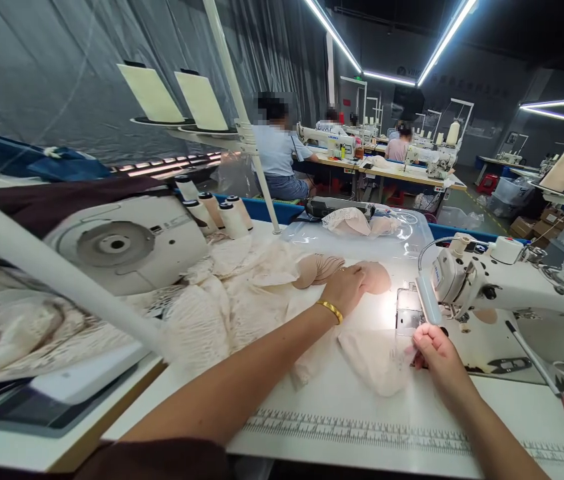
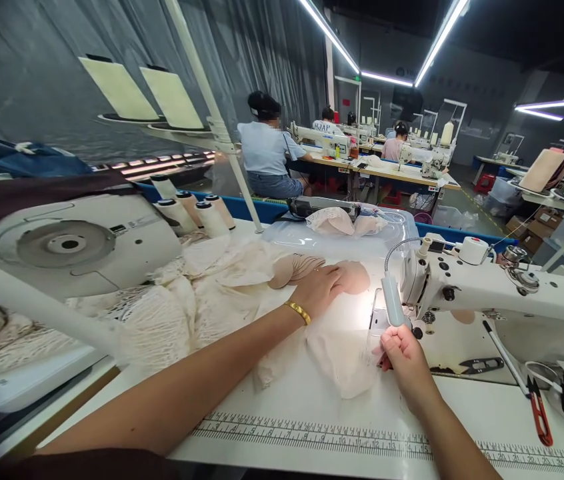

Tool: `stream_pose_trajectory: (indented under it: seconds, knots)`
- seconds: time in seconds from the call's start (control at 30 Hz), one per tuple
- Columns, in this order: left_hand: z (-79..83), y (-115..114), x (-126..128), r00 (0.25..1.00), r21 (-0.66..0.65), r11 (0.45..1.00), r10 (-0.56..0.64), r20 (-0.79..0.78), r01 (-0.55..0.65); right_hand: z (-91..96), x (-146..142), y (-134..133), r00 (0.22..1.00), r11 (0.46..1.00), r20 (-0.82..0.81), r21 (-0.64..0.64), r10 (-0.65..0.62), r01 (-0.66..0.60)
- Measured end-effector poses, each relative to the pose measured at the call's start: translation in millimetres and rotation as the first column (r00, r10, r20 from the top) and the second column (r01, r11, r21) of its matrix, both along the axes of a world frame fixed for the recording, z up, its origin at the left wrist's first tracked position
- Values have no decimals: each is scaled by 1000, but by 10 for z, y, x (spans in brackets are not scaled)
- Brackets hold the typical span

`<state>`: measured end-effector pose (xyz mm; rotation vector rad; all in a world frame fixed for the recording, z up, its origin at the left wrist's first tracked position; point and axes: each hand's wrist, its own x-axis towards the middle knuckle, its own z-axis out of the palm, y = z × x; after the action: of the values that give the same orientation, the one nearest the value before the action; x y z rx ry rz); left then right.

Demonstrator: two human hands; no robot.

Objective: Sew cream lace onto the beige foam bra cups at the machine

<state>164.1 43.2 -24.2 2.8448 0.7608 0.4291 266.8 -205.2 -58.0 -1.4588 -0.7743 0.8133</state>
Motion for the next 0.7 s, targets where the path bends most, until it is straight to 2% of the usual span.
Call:
stream_pose_trajectory:
  seconds: [0.2,0.33,0.43,0.53,0.6,0.63,0.7]
  knots:
    - [56,10,26,998,58,998,-3,-55,7,32,-23,38,999,999,35,-32,-9,10]
    - [206,72,99,996,46,999,-3,-93,8,14,-3,37,1000,1000,13,-24,-7,7]
    - [365,96,30,997,18,1000,-4,-80,5,25,9,27,1000,1000,-3,-21,-1,1]
    - [519,-9,-204,1000,8,1000,-4,-4,4,66,5,18,1000,999,-13,-34,13,-14]
    - [579,-171,-418,993,-56,997,-52,101,58,91,-3,17,1000,999,-17,-29,22,-22]
    - [589,-274,-524,974,-142,981,-101,204,131,97,-6,17,999,999,-21,-17,28,-28]
    - [562,-496,-708,915,-296,909,-177,362,293,95,-9,20,998,999,-35,16,47,-47]
